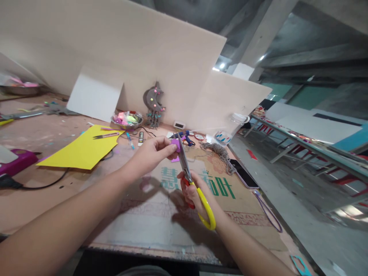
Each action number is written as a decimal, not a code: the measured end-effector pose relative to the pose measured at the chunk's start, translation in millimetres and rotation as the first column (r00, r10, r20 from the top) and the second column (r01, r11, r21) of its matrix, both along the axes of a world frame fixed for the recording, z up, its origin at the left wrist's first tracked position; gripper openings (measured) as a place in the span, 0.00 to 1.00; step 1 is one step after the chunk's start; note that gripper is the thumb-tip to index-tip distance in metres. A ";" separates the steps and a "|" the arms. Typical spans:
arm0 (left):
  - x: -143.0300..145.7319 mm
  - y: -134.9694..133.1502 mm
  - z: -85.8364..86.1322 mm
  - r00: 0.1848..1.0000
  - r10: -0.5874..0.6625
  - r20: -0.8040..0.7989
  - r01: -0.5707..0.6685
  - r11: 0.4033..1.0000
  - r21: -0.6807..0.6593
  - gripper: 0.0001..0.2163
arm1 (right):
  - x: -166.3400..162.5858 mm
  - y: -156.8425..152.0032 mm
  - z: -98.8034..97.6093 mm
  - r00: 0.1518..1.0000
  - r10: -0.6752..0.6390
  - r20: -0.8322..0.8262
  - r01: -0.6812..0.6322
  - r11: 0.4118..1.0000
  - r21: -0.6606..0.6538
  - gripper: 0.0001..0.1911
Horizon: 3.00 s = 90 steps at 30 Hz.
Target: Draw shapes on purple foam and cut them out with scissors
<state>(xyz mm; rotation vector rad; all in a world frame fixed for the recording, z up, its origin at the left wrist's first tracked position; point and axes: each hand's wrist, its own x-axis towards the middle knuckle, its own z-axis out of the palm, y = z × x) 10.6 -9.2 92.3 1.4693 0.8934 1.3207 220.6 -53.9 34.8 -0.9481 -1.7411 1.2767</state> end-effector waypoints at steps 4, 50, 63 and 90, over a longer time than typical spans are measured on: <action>-1.7 0.1 2.0 1.000 0.001 -0.011 -0.001 1.000 0.001 0.13 | 0.5 0.8 -0.2 1.000 0.014 0.013 -0.014 1.000 -0.005 0.34; -7.4 4.7 -1.4 0.985 0.086 -0.151 -0.077 0.995 0.063 0.16 | 3.0 4.0 0.9 0.999 0.010 0.044 -0.009 1.000 -0.022 0.35; -4.6 3.4 0.2 0.986 0.073 -0.152 -0.066 0.997 0.049 0.12 | 2.3 5.5 -6.2 0.996 0.054 -0.064 -0.057 0.998 -0.040 0.34; -1.2 1.8 -2.5 0.997 0.035 -0.076 -0.030 0.998 0.059 0.12 | 0.4 2.6 -7.4 0.983 0.080 -0.166 -0.102 0.986 -0.130 0.33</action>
